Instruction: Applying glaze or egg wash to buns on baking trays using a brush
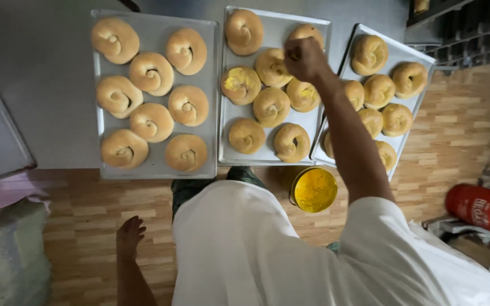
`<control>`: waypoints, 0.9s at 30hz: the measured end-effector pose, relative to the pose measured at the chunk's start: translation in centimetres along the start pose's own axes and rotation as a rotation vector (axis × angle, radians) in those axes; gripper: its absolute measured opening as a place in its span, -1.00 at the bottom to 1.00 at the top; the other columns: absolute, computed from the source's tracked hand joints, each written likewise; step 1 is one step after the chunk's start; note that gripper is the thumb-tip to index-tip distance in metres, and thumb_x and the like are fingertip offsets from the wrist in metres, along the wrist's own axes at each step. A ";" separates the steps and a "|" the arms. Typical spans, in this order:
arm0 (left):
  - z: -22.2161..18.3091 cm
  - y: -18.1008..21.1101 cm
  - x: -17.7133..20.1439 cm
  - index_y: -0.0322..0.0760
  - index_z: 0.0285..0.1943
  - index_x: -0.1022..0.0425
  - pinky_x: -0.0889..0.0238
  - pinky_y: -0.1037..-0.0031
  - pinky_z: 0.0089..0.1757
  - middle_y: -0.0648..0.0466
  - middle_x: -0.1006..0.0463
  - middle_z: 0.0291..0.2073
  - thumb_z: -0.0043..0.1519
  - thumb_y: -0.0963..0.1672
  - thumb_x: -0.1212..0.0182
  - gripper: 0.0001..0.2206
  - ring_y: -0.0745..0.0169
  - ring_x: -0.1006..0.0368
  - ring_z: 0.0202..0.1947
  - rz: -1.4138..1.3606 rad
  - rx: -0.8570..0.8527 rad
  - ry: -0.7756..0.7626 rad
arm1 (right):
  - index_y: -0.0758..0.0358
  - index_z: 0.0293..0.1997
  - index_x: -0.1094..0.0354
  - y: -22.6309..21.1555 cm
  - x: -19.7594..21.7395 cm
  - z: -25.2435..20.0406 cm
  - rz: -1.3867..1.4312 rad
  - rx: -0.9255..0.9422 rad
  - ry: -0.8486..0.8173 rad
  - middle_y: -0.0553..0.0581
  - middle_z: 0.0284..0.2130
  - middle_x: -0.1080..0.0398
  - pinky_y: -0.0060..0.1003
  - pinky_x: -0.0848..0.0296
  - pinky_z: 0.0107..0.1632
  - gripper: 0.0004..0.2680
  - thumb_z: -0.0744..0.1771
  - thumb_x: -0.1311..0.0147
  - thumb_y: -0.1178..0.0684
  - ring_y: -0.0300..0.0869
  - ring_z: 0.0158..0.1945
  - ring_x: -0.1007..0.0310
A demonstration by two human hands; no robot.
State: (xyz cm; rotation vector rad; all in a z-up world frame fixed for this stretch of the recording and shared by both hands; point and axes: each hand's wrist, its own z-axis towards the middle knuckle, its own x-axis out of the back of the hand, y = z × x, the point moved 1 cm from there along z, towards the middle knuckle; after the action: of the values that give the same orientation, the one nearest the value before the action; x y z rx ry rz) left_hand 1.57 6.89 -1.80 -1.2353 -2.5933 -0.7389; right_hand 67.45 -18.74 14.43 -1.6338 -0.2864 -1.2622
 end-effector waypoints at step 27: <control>5.2 2.3 3.2 -0.38 0.16 -0.54 -0.20 0.41 -0.40 -0.04 -0.60 -0.12 0.35 -0.13 -0.25 -0.74 0.15 -0.45 -0.33 -0.121 0.006 -0.084 | 0.15 -0.47 -0.24 -1.6 -7.4 -2.4 0.241 0.077 0.064 -0.06 -0.59 -0.19 -0.28 -0.11 -0.40 -0.74 0.46 0.01 0.12 -0.29 -0.49 -0.06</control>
State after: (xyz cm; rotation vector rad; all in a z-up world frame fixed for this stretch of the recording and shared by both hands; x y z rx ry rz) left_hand 1.58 12.91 -4.29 -1.1400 -2.7560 -0.7146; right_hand 61.78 -17.20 9.10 -1.5095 -0.0938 -1.1043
